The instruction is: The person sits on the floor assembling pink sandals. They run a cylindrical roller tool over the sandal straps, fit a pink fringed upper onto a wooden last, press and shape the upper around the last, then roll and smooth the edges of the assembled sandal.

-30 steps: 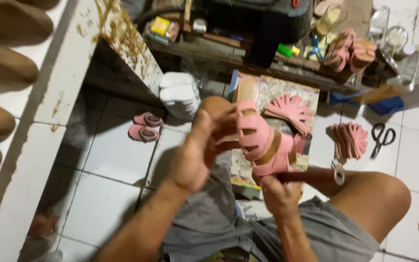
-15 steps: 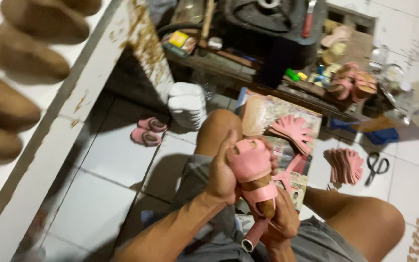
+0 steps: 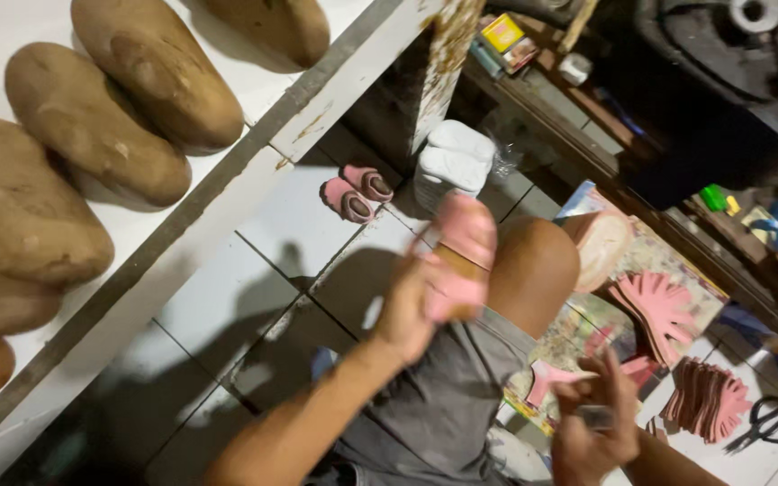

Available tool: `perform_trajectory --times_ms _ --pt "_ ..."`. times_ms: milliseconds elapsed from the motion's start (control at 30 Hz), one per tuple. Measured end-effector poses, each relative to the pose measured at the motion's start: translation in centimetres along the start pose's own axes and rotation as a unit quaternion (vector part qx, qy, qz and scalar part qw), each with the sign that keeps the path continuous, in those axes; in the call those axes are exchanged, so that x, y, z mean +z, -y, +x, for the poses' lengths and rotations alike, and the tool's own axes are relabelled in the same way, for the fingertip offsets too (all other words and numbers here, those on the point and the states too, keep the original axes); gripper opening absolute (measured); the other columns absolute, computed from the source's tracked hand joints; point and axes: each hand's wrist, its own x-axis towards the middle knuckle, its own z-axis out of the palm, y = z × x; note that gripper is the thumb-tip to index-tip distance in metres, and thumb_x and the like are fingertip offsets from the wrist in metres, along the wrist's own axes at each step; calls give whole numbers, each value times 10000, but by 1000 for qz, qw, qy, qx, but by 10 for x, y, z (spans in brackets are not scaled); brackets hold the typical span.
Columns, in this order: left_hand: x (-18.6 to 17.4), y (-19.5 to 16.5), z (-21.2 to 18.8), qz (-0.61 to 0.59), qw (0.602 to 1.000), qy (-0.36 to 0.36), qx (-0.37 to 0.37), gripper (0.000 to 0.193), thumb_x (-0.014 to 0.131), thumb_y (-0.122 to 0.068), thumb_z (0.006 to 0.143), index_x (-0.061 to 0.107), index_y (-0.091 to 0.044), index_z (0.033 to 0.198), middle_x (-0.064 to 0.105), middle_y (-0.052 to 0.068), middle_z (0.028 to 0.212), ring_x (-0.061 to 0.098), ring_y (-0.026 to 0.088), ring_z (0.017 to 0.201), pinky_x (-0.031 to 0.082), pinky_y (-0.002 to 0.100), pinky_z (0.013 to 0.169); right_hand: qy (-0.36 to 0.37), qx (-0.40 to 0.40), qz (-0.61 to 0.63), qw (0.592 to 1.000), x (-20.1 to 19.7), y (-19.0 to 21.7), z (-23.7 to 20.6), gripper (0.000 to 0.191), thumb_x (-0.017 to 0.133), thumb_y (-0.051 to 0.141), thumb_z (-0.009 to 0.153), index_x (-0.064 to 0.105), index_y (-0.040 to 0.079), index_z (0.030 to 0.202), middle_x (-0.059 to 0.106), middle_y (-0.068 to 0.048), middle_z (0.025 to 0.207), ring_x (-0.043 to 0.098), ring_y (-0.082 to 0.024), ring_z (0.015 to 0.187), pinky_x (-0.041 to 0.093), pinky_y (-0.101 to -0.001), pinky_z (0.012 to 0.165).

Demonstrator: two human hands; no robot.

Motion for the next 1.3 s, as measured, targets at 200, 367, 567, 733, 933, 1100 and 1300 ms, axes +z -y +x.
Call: perform_trajectory --times_ms 200,367,567,733,933,1100,1300 --pt "-152 -35 100 77 972 -219 48 318 611 -133 865 576 -78 1176 620 40 1049 621 178 935 534 335 835 -27 199 25 979 -50 -97 14 471 674 -6 1008 546 -42 1460 654 -165 1206 635 -177 1044 534 -283 898" --pt "-217 -33 169 279 870 -403 44 437 677 -265 842 581 -46 1207 665 92 1031 654 242 914 547 370 805 -12 313 -2 950 -57 -135 10 418 650 27 1022 562 -23 1428 651 -174 1190 630 -179 1012 529 -284 872" --pt "-227 -10 217 367 718 -582 105 637 746 -447 802 566 -34 1252 722 155 1011 698 311 883 560 415 788 12 382 -28 923 -29 -125 12 360 620 67 1039 582 -1 1390 648 -184 1171 625 -181 972 523 -285 840" --pt "-214 0 227 450 640 -608 140 713 756 -570 802 581 -26 1228 736 210 998 703 385 874 541 472 787 25 410 -44 911 -31 -122 19 316 596 100 1052 598 18 1358 645 -193 1155 620 -183 939 518 -286 814" --pt "-220 3 223 473 655 -573 134 876 771 -598 798 476 -10 1376 661 248 1181 646 429 1039 501 499 868 42 411 -32 910 -33 -138 4 275 566 140 1069 617 41 1320 642 -203 1136 614 -186 899 512 -288 782" --pt "-228 7 199 535 621 -527 222 853 769 -507 938 375 23 1477 527 261 1404 533 423 1266 433 477 1044 87 270 -21 959 -29 -134 21 252 542 174 1083 634 59 1288 639 -212 1120 610 -188 866 508 -289 756" --pt "-171 10 161 308 879 -257 258 516 724 -170 930 491 -70 1379 607 119 1301 604 244 1159 512 361 1018 -35 417 17 908 -18 -102 45 357 629 158 1004 685 -19 1309 689 -96 1137 633 -140 932 480 -264 745"
